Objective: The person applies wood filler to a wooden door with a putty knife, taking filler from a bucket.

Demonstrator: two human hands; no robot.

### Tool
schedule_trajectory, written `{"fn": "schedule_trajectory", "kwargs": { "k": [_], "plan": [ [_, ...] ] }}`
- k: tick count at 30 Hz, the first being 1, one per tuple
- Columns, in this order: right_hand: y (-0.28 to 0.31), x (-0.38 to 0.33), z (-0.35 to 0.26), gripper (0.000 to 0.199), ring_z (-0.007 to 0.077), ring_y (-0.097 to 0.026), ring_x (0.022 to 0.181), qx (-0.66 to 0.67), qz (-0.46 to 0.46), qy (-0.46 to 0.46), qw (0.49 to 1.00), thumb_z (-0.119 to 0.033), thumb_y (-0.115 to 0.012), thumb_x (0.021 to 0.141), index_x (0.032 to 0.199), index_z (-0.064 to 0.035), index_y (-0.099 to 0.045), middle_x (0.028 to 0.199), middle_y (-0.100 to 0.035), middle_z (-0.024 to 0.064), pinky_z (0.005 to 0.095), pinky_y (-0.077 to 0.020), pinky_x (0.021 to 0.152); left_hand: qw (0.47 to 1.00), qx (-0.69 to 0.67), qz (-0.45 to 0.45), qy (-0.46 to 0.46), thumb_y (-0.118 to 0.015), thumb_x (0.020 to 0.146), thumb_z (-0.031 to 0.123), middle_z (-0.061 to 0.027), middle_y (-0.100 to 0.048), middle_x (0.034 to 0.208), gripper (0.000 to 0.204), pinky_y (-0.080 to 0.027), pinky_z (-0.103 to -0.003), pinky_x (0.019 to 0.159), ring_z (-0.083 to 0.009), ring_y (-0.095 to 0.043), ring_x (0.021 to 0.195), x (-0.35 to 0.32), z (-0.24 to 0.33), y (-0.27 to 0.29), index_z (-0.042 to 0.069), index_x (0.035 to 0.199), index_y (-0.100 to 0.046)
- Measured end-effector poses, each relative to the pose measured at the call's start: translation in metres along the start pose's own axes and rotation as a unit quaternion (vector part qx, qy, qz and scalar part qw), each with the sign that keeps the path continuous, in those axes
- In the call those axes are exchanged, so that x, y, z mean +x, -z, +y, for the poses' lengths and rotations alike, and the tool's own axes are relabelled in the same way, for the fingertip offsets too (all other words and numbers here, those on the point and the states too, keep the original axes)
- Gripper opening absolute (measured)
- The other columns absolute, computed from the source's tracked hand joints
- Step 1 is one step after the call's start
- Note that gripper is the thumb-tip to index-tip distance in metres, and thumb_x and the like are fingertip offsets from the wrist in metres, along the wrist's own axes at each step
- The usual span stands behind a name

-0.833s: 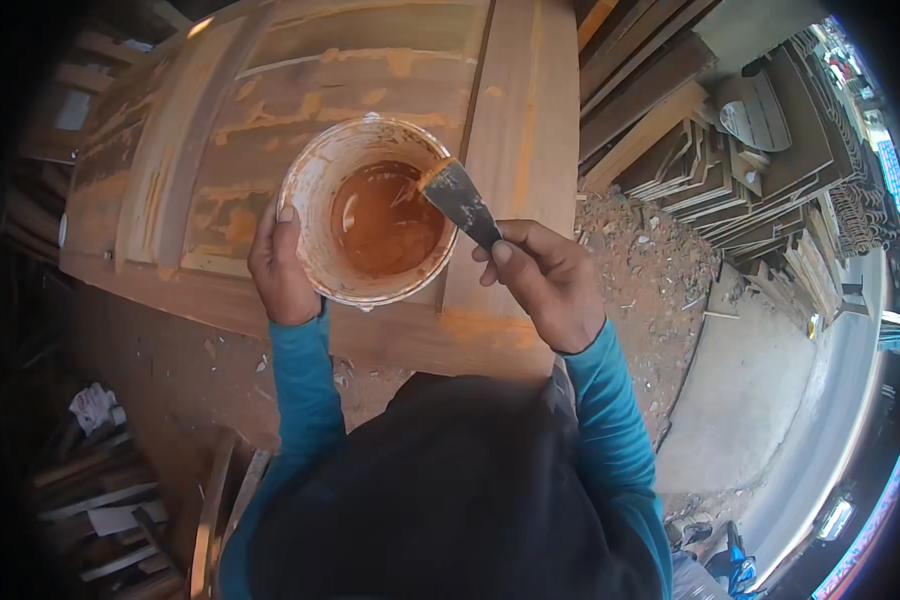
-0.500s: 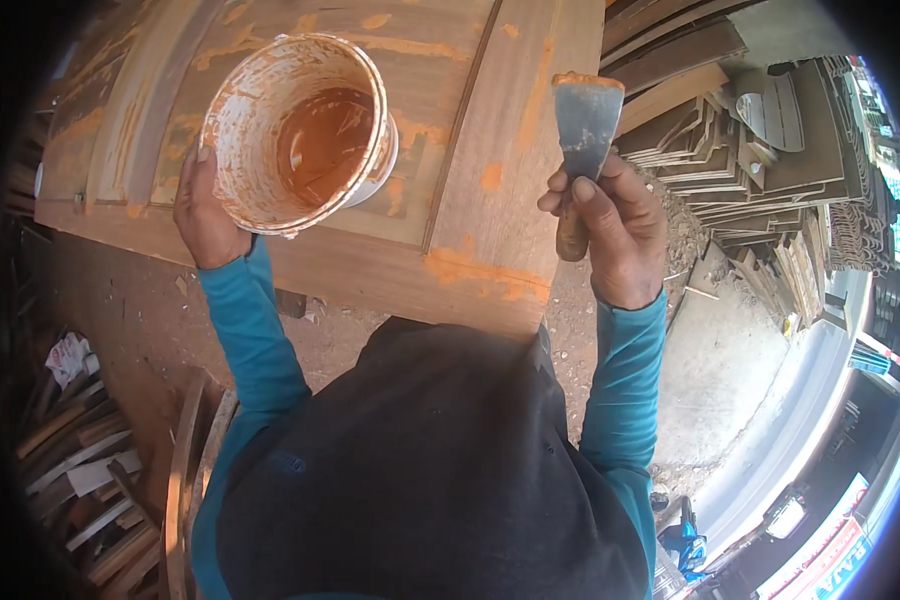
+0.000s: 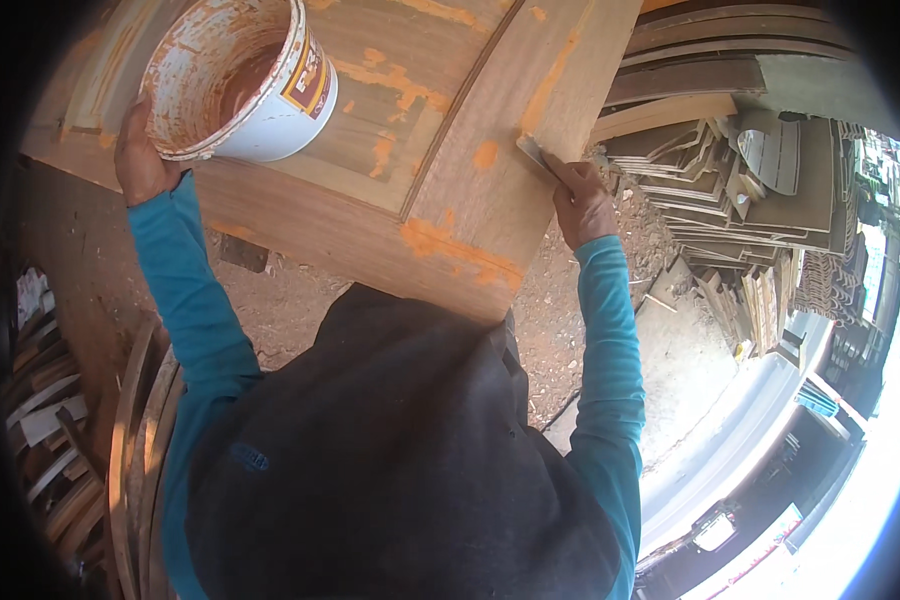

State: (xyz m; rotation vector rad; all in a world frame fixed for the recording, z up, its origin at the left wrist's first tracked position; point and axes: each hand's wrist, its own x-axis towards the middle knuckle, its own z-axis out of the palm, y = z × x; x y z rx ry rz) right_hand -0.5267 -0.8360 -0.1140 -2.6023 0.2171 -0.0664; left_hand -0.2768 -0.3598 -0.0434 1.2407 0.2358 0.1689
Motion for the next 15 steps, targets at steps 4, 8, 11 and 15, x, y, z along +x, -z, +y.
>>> {"fn": "schedule_trajectory", "kwargs": {
  "k": [4,8,11,15],
  "plan": [
    [0.013,0.008,0.002,0.046,0.0311,-0.067,0.091,-0.209,-0.020,0.104,0.972,0.000,-0.061,0.087,0.123,-0.0247,-0.076,0.096,-0.066,0.0112,0.0427,-0.0558,0.080,1.000,-0.001,0.003,-0.008,-0.063,0.099,0.021,-0.0150,-0.071,0.121,0.040,-0.060,-0.040,0.089,-0.0276,-0.072,0.104,0.005,-0.006,0.006,-0.008,0.126,-0.065],
    [0.023,0.022,-0.009,0.042,0.0308,-0.068,0.093,-0.212,-0.023,0.078,0.974,-0.004,-0.061,0.087,0.121,-0.0250,-0.075,0.094,-0.064,0.0107,0.0462,-0.0574,0.077,0.999,0.008,0.040,0.020,-0.061,0.100,0.023,-0.0150,-0.071,0.122,0.041,-0.060,-0.040,0.088,-0.0281,-0.073,0.104,-0.002,0.002,-0.005,-0.008,0.127,-0.065],
    [0.019,0.033,-0.013,0.042,0.0309,-0.068,0.094,-0.261,-0.047,0.087,0.960,-0.004,-0.060,0.088,0.121,-0.0247,-0.075,0.095,-0.063,0.0113,0.0456,-0.0585,0.080,0.999,0.030,0.017,0.003,-0.058,0.103,0.024,-0.0186,-0.065,0.131,0.045,-0.058,-0.047,0.096,-0.0321,-0.069,0.115,0.008,-0.004,0.001,-0.008,0.134,-0.057],
    [0.036,0.025,-0.029,0.041,0.0316,-0.068,0.094,-0.299,-0.089,0.082,0.947,-0.005,-0.060,0.089,0.122,-0.0227,-0.075,0.093,-0.061,0.0117,0.0450,-0.0595,0.080,1.000,-0.009,0.008,0.009,-0.058,0.103,0.023,-0.0187,-0.065,0.131,0.045,-0.059,-0.046,0.096,-0.0322,-0.069,0.114,0.009,-0.008,0.002,-0.009,0.134,-0.057]
  ]
}}
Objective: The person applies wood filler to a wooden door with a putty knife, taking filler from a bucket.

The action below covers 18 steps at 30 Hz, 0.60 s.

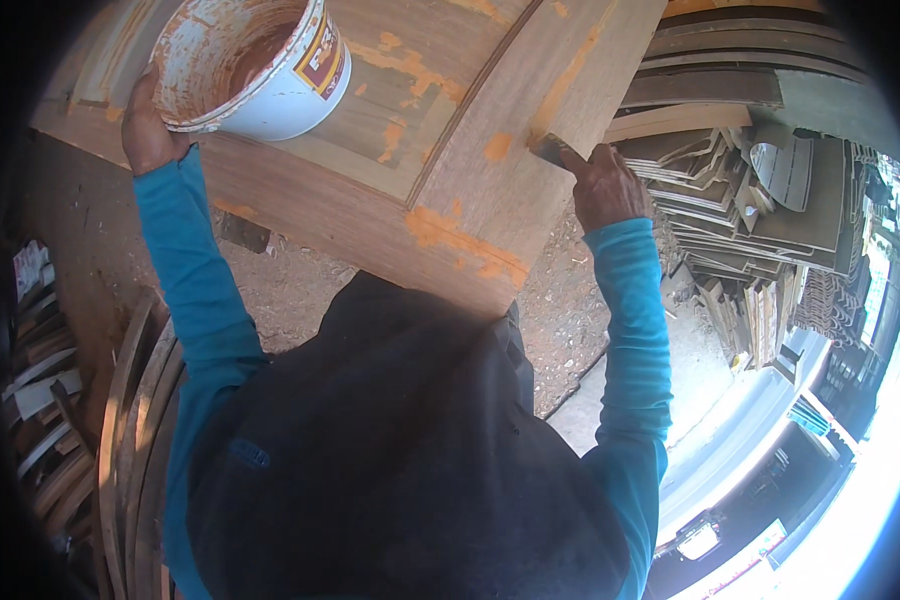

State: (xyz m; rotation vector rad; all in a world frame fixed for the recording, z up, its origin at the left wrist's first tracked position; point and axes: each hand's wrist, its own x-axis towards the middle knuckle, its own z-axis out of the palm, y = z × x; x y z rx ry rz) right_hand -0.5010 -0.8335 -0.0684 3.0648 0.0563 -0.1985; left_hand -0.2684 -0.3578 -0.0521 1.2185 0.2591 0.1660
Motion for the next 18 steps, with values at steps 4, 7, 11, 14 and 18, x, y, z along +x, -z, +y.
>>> {"fn": "schedule_trajectory", "kwargs": {
  "k": [4,7,11,14,18],
  "plan": [
    [-0.017,-0.009,-0.004,0.042,0.0299,-0.068,0.090,0.040,-0.001,0.038,0.998,-0.002,-0.061,0.088,0.123,-0.0229,-0.074,0.092,-0.061,0.0104,0.0436,-0.0599,0.077,1.000,0.006,0.000,-0.001,-0.057,0.103,0.022,-0.0188,-0.065,0.132,0.044,-0.058,-0.044,0.097,-0.0317,-0.069,0.113,-0.005,0.004,-0.007,-0.009,0.134,-0.056],
    [-0.008,-0.017,-0.010,0.043,0.0294,-0.067,0.088,0.056,0.020,0.050,0.997,-0.002,-0.062,0.087,0.123,-0.0230,-0.074,0.091,-0.060,0.0095,0.0437,-0.0595,0.075,1.000,0.014,0.007,-0.018,-0.057,0.104,0.022,-0.0188,-0.065,0.132,0.044,-0.058,-0.043,0.096,-0.0315,-0.070,0.112,0.003,0.002,0.001,-0.010,0.134,-0.056],
    [-0.028,-0.041,-0.015,0.046,0.0295,-0.067,0.087,0.084,0.020,0.037,0.996,-0.001,-0.062,0.086,0.125,-0.0237,-0.073,0.092,-0.060,0.0089,0.0442,-0.0589,0.075,1.000,0.006,0.017,0.002,-0.058,0.103,0.022,-0.0186,-0.066,0.131,0.044,-0.059,-0.044,0.095,-0.0319,-0.070,0.112,-0.008,0.005,-0.010,-0.010,0.133,-0.056],
    [-0.030,-0.046,-0.007,0.049,0.0296,-0.067,0.088,0.098,0.013,0.038,0.994,-0.002,-0.063,0.086,0.128,-0.0248,-0.072,0.093,-0.061,0.0092,0.0439,-0.0586,0.075,1.000,-0.016,0.001,-0.018,-0.059,0.103,0.022,-0.0190,-0.066,0.130,0.044,-0.059,-0.046,0.096,-0.0328,-0.069,0.113,0.007,-0.004,0.003,-0.010,0.133,-0.056],
    [-0.021,-0.023,-0.010,0.047,0.0317,-0.068,0.087,0.120,0.051,0.003,0.992,-0.003,-0.061,0.090,0.130,-0.0257,-0.070,0.095,-0.062,0.0106,0.0462,-0.0585,0.075,0.999,-0.011,0.023,-0.022,-0.060,0.102,0.021,-0.0192,-0.066,0.131,0.044,-0.059,-0.047,0.095,-0.0333,-0.069,0.114,0.000,-0.001,-0.004,-0.010,0.133,-0.057]
  ]
}}
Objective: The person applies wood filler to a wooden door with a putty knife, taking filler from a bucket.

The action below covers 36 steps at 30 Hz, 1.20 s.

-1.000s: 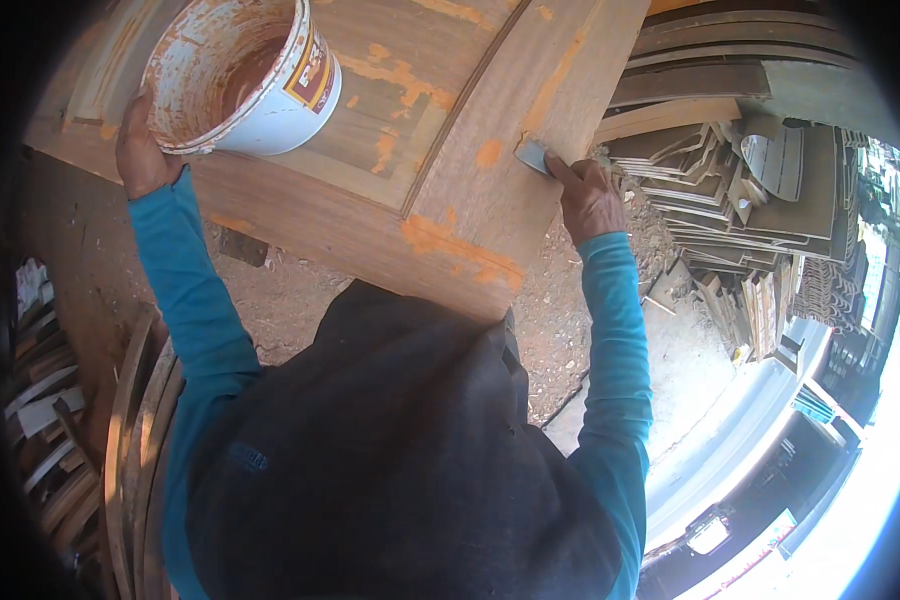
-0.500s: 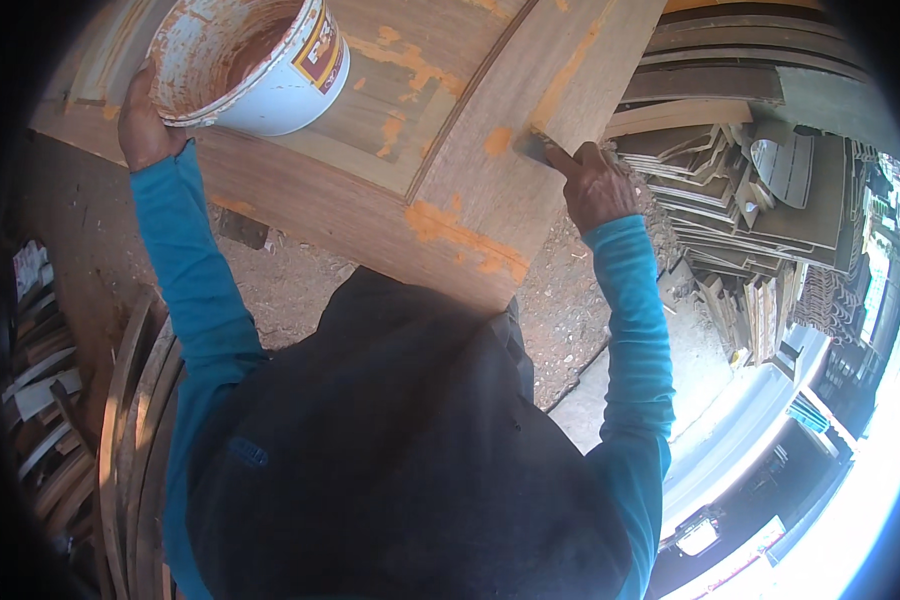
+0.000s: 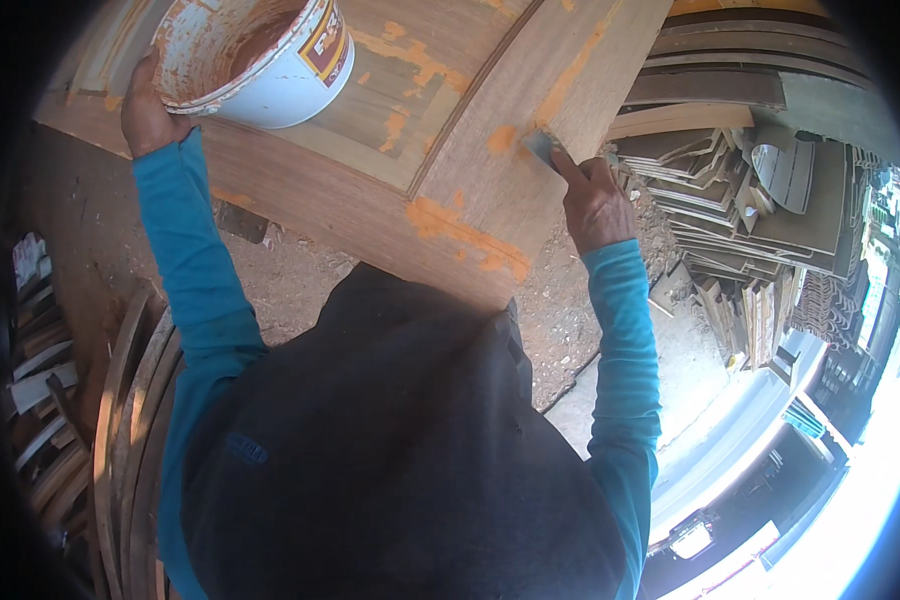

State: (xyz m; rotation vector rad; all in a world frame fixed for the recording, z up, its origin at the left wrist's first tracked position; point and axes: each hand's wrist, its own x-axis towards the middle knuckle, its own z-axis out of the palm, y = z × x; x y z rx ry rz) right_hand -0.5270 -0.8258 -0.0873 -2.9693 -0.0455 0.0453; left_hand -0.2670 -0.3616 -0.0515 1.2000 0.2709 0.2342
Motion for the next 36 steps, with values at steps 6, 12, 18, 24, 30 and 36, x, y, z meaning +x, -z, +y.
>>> {"fn": "schedule_trajectory", "kwargs": {
  "k": [6,12,18,24,30,36],
  "plan": [
    [0.007,0.049,-0.016,0.044,0.0415,-0.071,0.093,-0.105,-0.116,-0.085,0.984,-0.012,-0.055,0.095,0.136,-0.0247,-0.065,0.103,-0.065,0.0208,0.0516,-0.0586,0.081,1.000,0.014,-0.007,-0.004,-0.061,0.101,0.021,-0.0187,-0.066,0.130,0.044,-0.060,-0.047,0.095,-0.0328,-0.070,0.113,0.001,0.000,0.001,-0.011,0.132,-0.057],
    [0.010,0.023,-0.058,0.040,0.0433,-0.071,0.086,-0.101,-0.169,-0.067,0.978,-0.010,-0.057,0.095,0.134,-0.0089,-0.063,0.097,-0.067,0.0239,0.0527,-0.0595,0.076,1.000,0.027,-0.003,0.003,-0.062,0.101,0.022,-0.0182,-0.068,0.127,0.045,-0.059,-0.045,0.093,-0.0313,-0.071,0.111,0.004,-0.002,0.010,-0.011,0.131,-0.058],
    [0.020,-0.029,-0.091,0.043,0.0402,-0.072,0.074,-0.083,-0.179,-0.031,0.980,-0.011,-0.059,0.091,0.134,-0.0081,-0.062,0.100,-0.066,0.0184,0.0490,-0.0609,0.065,0.998,-0.016,-0.060,-0.006,-0.060,0.102,0.022,-0.0172,-0.070,0.121,0.040,-0.059,-0.042,0.090,-0.0294,-0.071,0.105,0.005,-0.005,0.009,-0.009,0.126,-0.061],
    [0.034,-0.065,-0.079,0.038,0.0348,-0.071,0.079,0.107,-0.110,0.026,0.988,-0.007,-0.059,0.093,0.129,-0.0155,-0.067,0.096,-0.064,0.0138,0.0460,-0.0588,0.068,0.986,-0.035,-0.144,-0.073,-0.051,0.107,0.025,-0.0143,-0.072,0.109,0.036,-0.059,-0.035,0.083,-0.0220,-0.071,0.092,-0.007,-0.006,0.003,-0.007,0.116,-0.066],
    [0.022,-0.074,-0.067,0.039,0.0318,-0.070,0.083,0.050,-0.158,0.042,0.985,-0.004,-0.061,0.091,0.127,-0.0164,-0.071,0.097,-0.065,0.0114,0.0431,-0.0589,0.071,0.991,-0.020,-0.123,-0.053,-0.053,0.106,0.025,-0.0155,-0.072,0.110,0.038,-0.059,-0.036,0.083,-0.0236,-0.071,0.094,-0.006,-0.001,0.001,-0.008,0.120,-0.064],
    [0.020,-0.069,-0.063,0.041,0.0297,-0.069,0.085,0.075,-0.101,0.074,0.989,-0.004,-0.062,0.090,0.127,-0.0197,-0.072,0.093,-0.063,0.0104,0.0416,-0.0589,0.073,0.992,-0.036,-0.112,-0.048,-0.051,0.105,0.022,-0.0177,-0.072,0.114,0.038,-0.059,-0.037,0.087,-0.0265,-0.072,0.099,-0.009,-0.001,0.002,-0.008,0.123,-0.064]
  ]
}}
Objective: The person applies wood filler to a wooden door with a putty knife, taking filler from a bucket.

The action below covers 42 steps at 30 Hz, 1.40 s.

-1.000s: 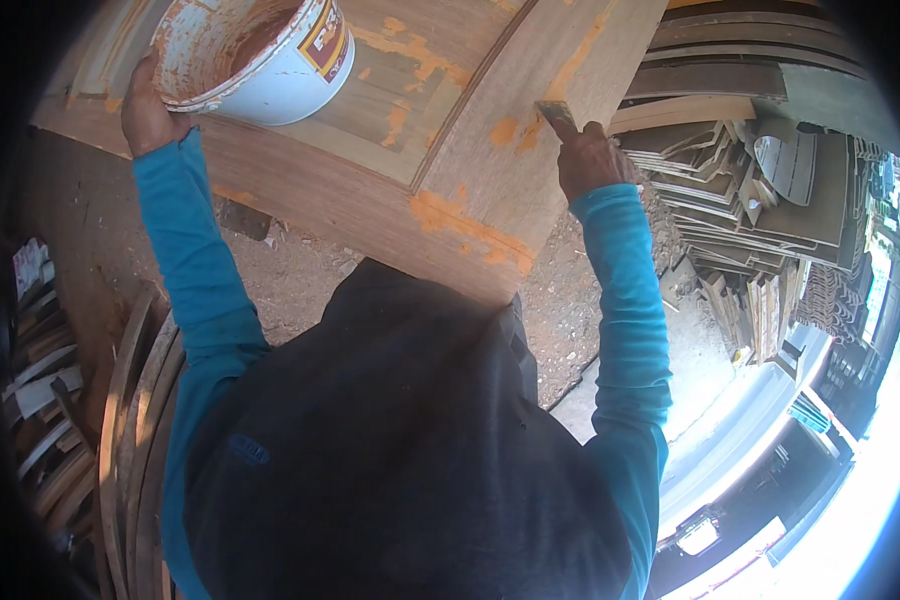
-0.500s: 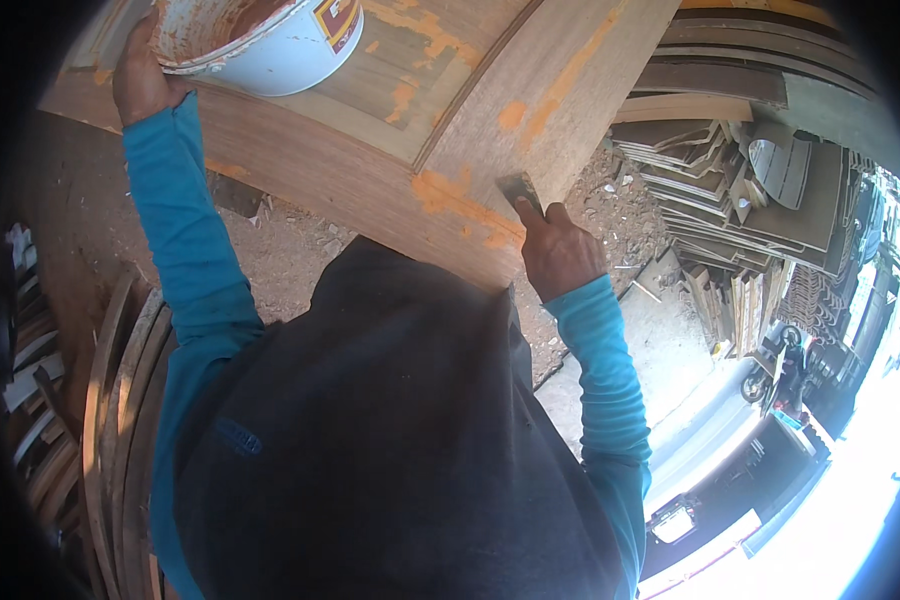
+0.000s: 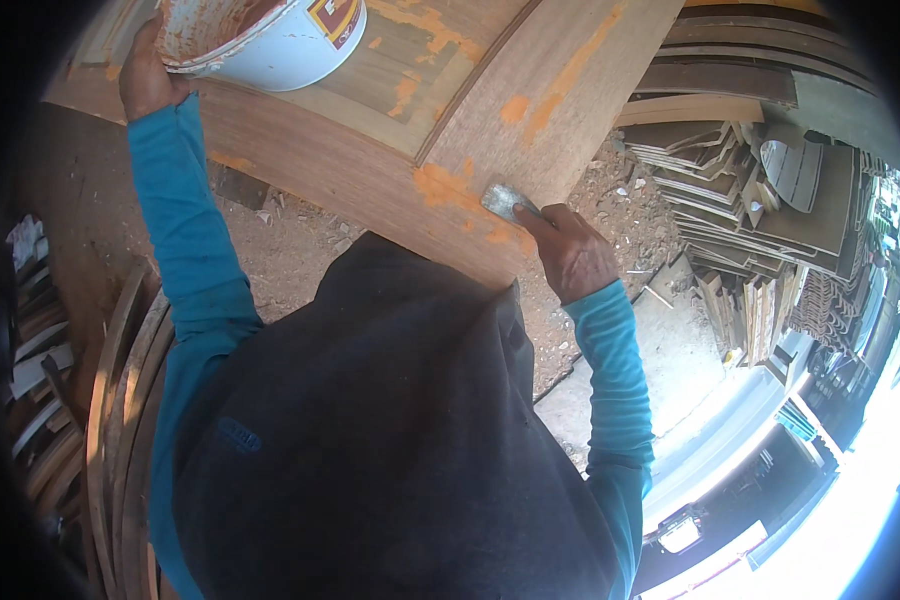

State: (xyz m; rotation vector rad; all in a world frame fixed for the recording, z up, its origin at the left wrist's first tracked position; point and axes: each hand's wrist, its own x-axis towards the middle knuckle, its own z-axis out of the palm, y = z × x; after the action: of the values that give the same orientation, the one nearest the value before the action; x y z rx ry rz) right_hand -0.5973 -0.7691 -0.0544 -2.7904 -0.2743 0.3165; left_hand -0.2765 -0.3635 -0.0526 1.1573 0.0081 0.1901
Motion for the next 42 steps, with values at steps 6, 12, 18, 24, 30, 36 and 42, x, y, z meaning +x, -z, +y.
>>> {"fn": "schedule_trajectory", "kwargs": {
  "k": [6,12,18,24,30,36,42],
  "plan": [
    [0.005,-0.011,0.023,0.044,0.0298,-0.069,0.083,-0.015,-0.021,-0.023,0.999,-0.004,-0.064,0.089,0.129,-0.0202,-0.070,0.092,-0.063,0.0095,0.0421,-0.0590,0.073,0.989,0.077,0.113,0.047,-0.063,0.100,0.025,-0.0167,-0.068,0.127,0.045,-0.059,-0.045,0.093,-0.0309,-0.071,0.109,0.020,-0.006,0.027,-0.008,0.131,-0.060],
    [-0.004,-0.004,0.034,0.041,0.0292,-0.070,0.082,-0.024,-0.020,-0.025,0.999,-0.007,-0.062,0.092,0.130,-0.0213,-0.070,0.092,-0.064,0.0094,0.0425,-0.0589,0.071,0.987,0.082,0.126,0.057,-0.063,0.100,0.026,-0.0162,-0.068,0.128,0.046,-0.059,-0.045,0.091,-0.0302,-0.071,0.109,0.014,-0.001,0.018,-0.008,0.129,-0.062],
    [-0.006,0.007,0.040,0.042,0.0285,-0.070,0.082,-0.019,0.003,-0.011,1.000,-0.007,-0.063,0.093,0.131,-0.0235,-0.070,0.091,-0.064,0.0086,0.0413,-0.0592,0.071,0.987,0.074,0.119,0.075,-0.064,0.100,0.028,-0.0157,-0.069,0.127,0.046,-0.060,-0.044,0.090,-0.0303,-0.072,0.108,0.012,0.002,0.016,-0.007,0.131,-0.061],
    [-0.003,0.016,0.051,0.042,0.0295,-0.071,0.084,0.007,0.039,-0.020,0.999,-0.007,-0.063,0.093,0.130,-0.0244,-0.070,0.094,-0.067,0.0087,0.0419,-0.0593,0.072,0.985,0.093,0.127,0.066,-0.064,0.100,0.027,-0.0158,-0.069,0.126,0.046,-0.060,-0.045,0.089,-0.0306,-0.072,0.108,0.013,-0.001,0.018,-0.007,0.131,-0.061],
    [0.002,0.016,0.063,0.041,0.0314,-0.071,0.084,-0.026,0.007,-0.020,0.999,-0.006,-0.062,0.094,0.130,-0.0231,-0.071,0.094,-0.067,0.0107,0.0431,-0.0588,0.074,0.987,0.084,0.126,0.050,-0.063,0.100,0.026,-0.0158,-0.069,0.126,0.044,-0.060,-0.045,0.090,-0.0306,-0.072,0.108,0.021,-0.007,0.018,-0.006,0.130,-0.062],
    [0.004,0.014,0.074,0.042,0.0331,-0.070,0.083,-0.009,-0.023,-0.031,0.999,-0.005,-0.062,0.094,0.132,-0.0203,-0.069,0.092,-0.066,0.0134,0.0445,-0.0578,0.073,0.989,0.061,0.119,0.064,-0.061,0.101,0.025,-0.0159,-0.069,0.127,0.042,-0.060,-0.044,0.091,-0.0296,-0.071,0.109,0.027,-0.008,0.032,-0.006,0.130,-0.062],
    [0.008,0.021,0.075,0.041,0.0367,-0.069,0.084,0.003,-0.002,-0.050,0.999,-0.008,-0.063,0.095,0.134,-0.0188,-0.066,0.093,-0.064,0.0156,0.0470,-0.0568,0.072,0.992,0.072,0.099,0.040,-0.060,0.102,0.024,-0.0160,-0.069,0.128,0.042,-0.059,-0.044,0.092,-0.0311,-0.071,0.111,0.022,-0.009,0.032,-0.007,0.130,-0.061]
  ]
}}
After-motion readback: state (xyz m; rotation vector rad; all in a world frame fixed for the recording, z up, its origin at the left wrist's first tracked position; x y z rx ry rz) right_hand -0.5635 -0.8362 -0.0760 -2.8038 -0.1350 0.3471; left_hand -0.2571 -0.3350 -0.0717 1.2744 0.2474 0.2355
